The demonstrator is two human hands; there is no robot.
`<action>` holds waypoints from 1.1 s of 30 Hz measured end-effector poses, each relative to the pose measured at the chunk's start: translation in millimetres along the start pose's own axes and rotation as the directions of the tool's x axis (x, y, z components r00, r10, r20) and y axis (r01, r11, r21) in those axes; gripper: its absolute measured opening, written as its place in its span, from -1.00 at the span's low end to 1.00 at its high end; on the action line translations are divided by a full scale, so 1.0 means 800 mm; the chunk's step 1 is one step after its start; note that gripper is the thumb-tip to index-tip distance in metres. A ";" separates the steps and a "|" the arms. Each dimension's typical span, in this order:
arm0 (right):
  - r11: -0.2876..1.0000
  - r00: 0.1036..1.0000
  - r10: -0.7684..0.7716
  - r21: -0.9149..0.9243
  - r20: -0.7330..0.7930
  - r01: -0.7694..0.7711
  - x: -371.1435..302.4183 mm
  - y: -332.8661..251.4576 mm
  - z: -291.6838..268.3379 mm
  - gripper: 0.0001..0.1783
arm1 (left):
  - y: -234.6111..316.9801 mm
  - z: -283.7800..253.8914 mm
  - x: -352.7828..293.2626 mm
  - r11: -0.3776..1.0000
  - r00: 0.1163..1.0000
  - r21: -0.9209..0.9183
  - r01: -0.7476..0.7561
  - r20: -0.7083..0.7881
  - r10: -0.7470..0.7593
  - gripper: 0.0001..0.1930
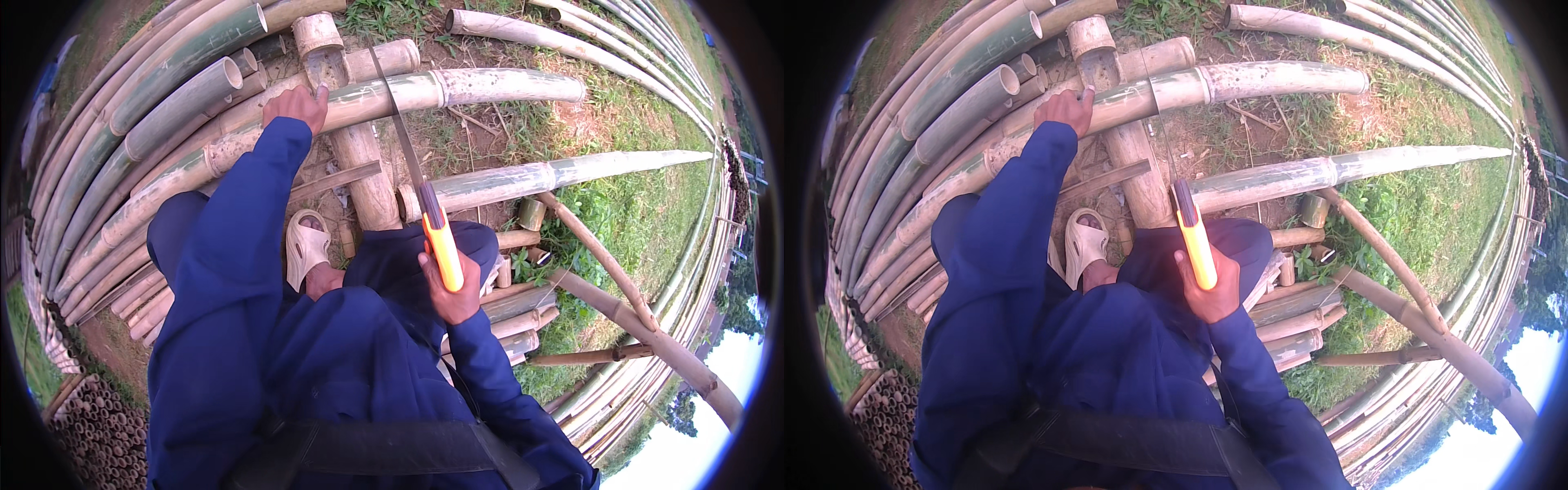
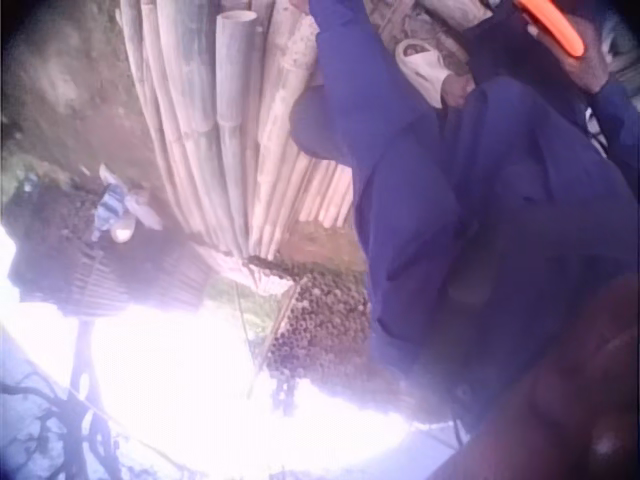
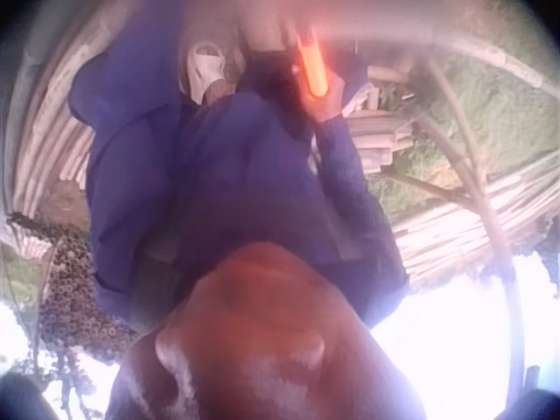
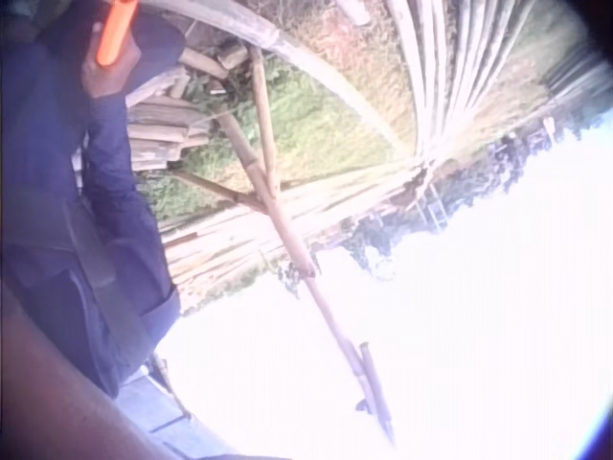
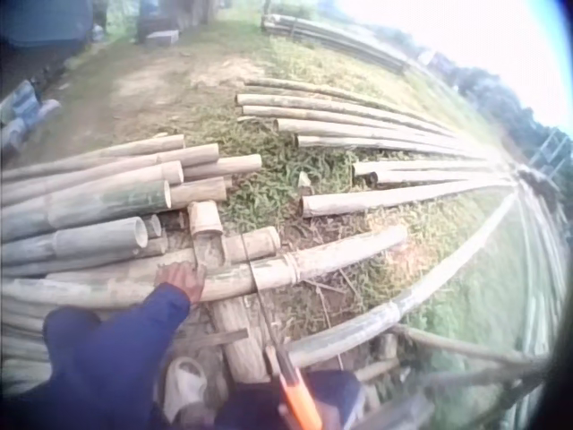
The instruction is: The person uses a hand saw to cut bamboo poles into shorter sections. They repeatedly position a pole on a support, saw through it, and move the cut piece aside to continue with the next pole.
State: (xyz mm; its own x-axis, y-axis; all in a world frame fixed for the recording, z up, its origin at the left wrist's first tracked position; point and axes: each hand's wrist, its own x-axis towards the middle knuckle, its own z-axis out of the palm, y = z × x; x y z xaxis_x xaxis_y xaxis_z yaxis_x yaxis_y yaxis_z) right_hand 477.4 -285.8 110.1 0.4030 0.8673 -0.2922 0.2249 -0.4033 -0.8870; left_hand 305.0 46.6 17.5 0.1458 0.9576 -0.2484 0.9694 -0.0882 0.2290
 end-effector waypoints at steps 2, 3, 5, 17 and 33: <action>0.997 0.997 0.052 -0.058 0.050 -0.049 -0.062 0.003 -0.027 -0.53 | 0.003 -0.001 -0.003 1.000 1.000 0.011 0.024 0.006 -0.024 -0.30; 0.997 1.000 0.018 -0.071 0.021 -0.017 -0.059 -0.004 -0.025 -0.57 | 0.003 0.006 -0.008 0.999 1.000 0.025 0.024 -0.009 -0.024 -0.30; 0.998 1.000 0.000 -0.069 -0.012 -0.001 -0.021 -0.014 -0.011 -0.69 | 0.009 0.003 -0.003 1.000 1.000 0.016 0.026 -0.002 -0.026 -0.30; 0.983 0.986 -0.161 -0.096 -0.045 0.156 -0.035 -0.001 -0.015 -0.63 | 0.015 -0.009 -0.002 0.999 0.999 -0.016 0.043 0.019 -0.043 -0.31; 0.989 0.994 0.099 -0.113 0.049 -0.093 0.008 0.003 -0.013 -0.57 | 0.006 0.004 -0.003 1.000 1.000 0.026 0.014 -0.002 -0.014 -0.30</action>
